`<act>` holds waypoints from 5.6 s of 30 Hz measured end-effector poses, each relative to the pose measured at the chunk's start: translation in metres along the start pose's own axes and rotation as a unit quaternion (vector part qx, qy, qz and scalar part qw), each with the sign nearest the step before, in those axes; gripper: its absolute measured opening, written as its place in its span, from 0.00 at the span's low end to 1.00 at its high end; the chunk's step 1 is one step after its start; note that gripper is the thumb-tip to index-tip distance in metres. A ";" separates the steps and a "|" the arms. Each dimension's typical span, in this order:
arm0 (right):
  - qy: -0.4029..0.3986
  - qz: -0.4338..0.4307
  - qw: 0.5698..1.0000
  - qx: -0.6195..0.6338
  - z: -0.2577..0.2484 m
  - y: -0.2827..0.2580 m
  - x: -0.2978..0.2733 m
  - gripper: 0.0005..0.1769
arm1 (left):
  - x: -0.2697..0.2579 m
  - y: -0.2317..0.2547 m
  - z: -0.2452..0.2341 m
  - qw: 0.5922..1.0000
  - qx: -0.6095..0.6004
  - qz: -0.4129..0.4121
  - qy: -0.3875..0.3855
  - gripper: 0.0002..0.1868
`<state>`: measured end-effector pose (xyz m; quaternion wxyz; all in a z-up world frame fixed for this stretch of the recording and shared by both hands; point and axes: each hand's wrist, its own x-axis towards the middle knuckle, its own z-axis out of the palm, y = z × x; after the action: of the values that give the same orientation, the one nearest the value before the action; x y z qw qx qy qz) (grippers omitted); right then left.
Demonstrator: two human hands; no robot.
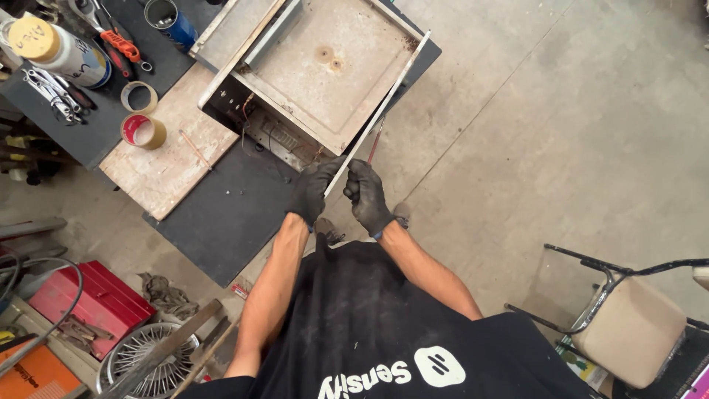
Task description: The person uses a screwdriver to remove screws from the side panel of a small metal appliance on a workbench. They lift the panel to inspect the interior, place it back, and continue unscrewing fasteners along the edge.
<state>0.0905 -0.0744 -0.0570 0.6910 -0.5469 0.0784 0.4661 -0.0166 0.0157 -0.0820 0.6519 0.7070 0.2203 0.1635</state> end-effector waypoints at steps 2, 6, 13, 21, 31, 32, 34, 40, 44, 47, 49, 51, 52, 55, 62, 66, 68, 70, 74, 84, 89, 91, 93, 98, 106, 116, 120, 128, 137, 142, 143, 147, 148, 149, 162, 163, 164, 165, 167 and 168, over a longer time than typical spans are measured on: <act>0.001 0.017 1.000 0.005 0.003 -0.006 -0.005 0.10 | 0.001 0.008 0.008 0.985 -0.122 -0.101 0.070 0.19; 0.006 0.021 1.000 0.003 -0.002 0.003 0.006 0.10 | 0.003 0.063 0.019 0.946 -0.145 -0.202 0.207 0.11; 0.014 0.036 0.999 -0.013 0.003 -0.001 0.003 0.09 | 0.008 0.031 0.012 0.942 -0.144 -0.194 0.231 0.10; 0.027 0.028 0.998 -0.045 0.010 -0.009 -0.005 0.06 | 0.005 0.005 0.004 0.933 -0.204 -0.191 0.225 0.11; 0.030 -0.007 0.999 -0.011 0.020 -0.024 -0.025 0.11 | 0.015 0.034 0.001 0.944 -0.118 -0.242 0.194 0.18; 0.034 -0.018 0.999 -0.001 0.024 -0.031 -0.032 0.11 | 0.015 0.043 0.001 0.944 -0.120 -0.240 0.191 0.18; 0.047 -0.011 0.999 0.013 0.010 -0.026 -0.031 0.12 | 0.000 0.115 -0.005 0.935 -0.144 -0.265 0.188 0.17; 0.060 0.043 0.996 -0.059 -0.057 -0.001 -0.007 0.09 | -0.026 0.131 -0.012 0.974 0.042 -0.180 0.128 0.21; 0.106 0.137 0.955 -0.240 -0.122 0.061 0.024 0.18 | -0.030 0.112 -0.004 0.944 0.253 -0.156 0.145 0.13; -0.003 0.091 0.960 -0.263 -0.132 0.066 0.008 0.18 | -0.031 0.111 -0.009 0.955 0.203 -0.168 0.135 0.12; -0.034 0.091 0.965 -0.244 -0.133 0.060 0.006 0.19 | -0.028 0.104 -0.009 0.957 0.197 -0.165 0.136 0.11; -0.063 0.090 0.969 -0.222 -0.132 0.057 0.005 0.19 | -0.028 0.100 -0.009 0.958 0.192 -0.163 0.134 0.10; -0.058 0.073 0.970 -0.225 -0.132 0.055 0.007 0.19 | -0.028 0.099 -0.008 0.957 0.195 -0.170 0.133 0.10; -0.054 0.049 0.970 -0.231 -0.138 0.056 0.018 0.19 | -0.030 0.099 -0.005 0.955 0.196 -0.175 0.136 0.09; -0.053 0.043 0.973 -0.220 -0.151 0.072 0.049 0.17 | -0.033 0.104 -0.003 0.958 0.183 -0.162 0.148 0.08; -0.055 0.051 0.971 -0.228 -0.144 0.068 0.049 0.18 | -0.028 0.098 -0.004 0.959 0.171 -0.164 0.152 0.10; -0.050 0.058 0.970 -0.230 -0.141 0.067 0.048 0.17 | -0.027 0.094 -0.004 0.961 0.174 -0.148 0.156 0.10; -0.046 0.060 0.970 -0.231 -0.141 0.069 0.050 0.18 | -0.029 0.101 -0.002 0.959 0.181 -0.146 0.160 0.10; -0.048 0.057 0.971 -0.228 -0.138 0.064 0.043 0.17 | -0.031 0.101 -0.002 0.960 0.169 -0.146 0.168 0.10; -0.049 0.048 0.972 -0.224 -0.146 0.070 0.052 0.18 | -0.028 0.095 -0.005 0.965 0.138 -0.136 0.177 0.10; -0.104 0.220 0.966 -0.085 -0.143 0.054 0.052 0.16 | -0.030 0.090 -0.006 0.967 0.142 -0.146 0.153 0.09; -0.154 0.282 0.947 0.001 -0.144 0.038 0.050 0.15 | -0.031 0.089 -0.006 0.968 0.139 -0.147 0.146 0.08; -0.204 0.343 0.913 0.084 -0.161 0.048 0.066 0.15 | -0.030 0.092 -0.008 0.969 0.135 -0.149 0.145 0.08; -0.305 0.370 0.874 0.082 -0.167 0.050 0.091 0.22 | -0.029 0.096 -0.009 0.966 0.123 -0.161 0.159 0.08; -0.246 0.124 0.931 -0.238 -0.146 0.026 0.076 0.25 | -0.030 0.087 -0.007 0.963 0.096 -0.174 0.184 0.09; -0.191 0.002 0.911 -0.364 -0.159 0.058 0.097 0.23 | -0.027 0.079 -0.008 0.960 0.087 -0.191 0.183 0.11; -0.149 -0.074 0.788 -0.593 -0.140 0.029 0.063 0.24 | -0.027 0.082 -0.005 0.959 0.091 -0.187 0.192 0.10; -0.180 -0.057 0.772 -0.607 -0.150 0.032 0.070 0.29 | -0.029 0.074 -0.004 0.961 0.078 -0.182 0.191 0.11; -0.102 -0.017 0.921 -0.375 -0.155 0.055 0.068 0.25 | -0.030 0.076 0.001 0.960 0.111 -0.145 0.214 0.12; -0.080 -0.046 0.944 -0.317 -0.153 0.054 0.073 0.24 | -0.036 0.077 0.009 0.961 0.108 -0.133 0.217 0.14; -0.082 -0.055 0.950 -0.296 -0.151 0.056 0.071 0.23 | -0.039 0.075 0.009 0.962 0.116 -0.131 0.211 0.13; -0.118 -0.010 0.947 -0.297 -0.144 0.040 0.058 0.22 | -0.038 0.080 0.011 0.949 0.162 -0.145 0.229 0.14; -0.139 0.072 0.944 -0.290 -0.136 0.028 0.050 0.23 | -0.039 0.080 0.011 0.951 0.145 -0.154 0.225 0.14; -0.159 0.152 0.935 -0.279 -0.125 0.016 0.043 0.29 | -0.038 0.080 0.009 0.953 0.130 -0.160 0.221 0.14; -0.129 0.033 0.956 -0.260 -0.156 0.063 0.082 0.22 | -0.034 0.075 0.010 0.953 0.139 -0.141 0.231 0.14; -0.152 0.067 0.947 -0.275 -0.149 0.052 0.076 0.22 | -0.036 0.074 0.010 0.952 0.143 -0.138 0.232 0.14; -0.175 0.100 0.936 -0.290 -0.142 0.040 0.069 0.23 | -0.037 0.073 0.010 0.952 0.147 -0.135 0.234 0.14; -0.176 0.103 0.935 -0.290 -0.138 0.035 0.065 0.23 | -0.039 0.072 0.011 0.951 0.147 -0.137 0.235 0.14; -0.184 0.174 0.924 -0.285 -0.129 0.021 0.061 0.21 | -0.037 0.072 0.013 0.953 0.131 -0.140 0.233 0.12; -0.183 0.172 0.926 -0.283 -0.136 0.032 0.068 0.21 | -0.036 0.074 0.013 0.954 0.132 -0.138 0.231 0.12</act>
<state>0.1598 -0.1498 -0.1739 0.4188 -0.6034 -0.0916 0.6724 -0.0336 -0.0181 -0.0081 0.5007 0.6923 0.4796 0.2003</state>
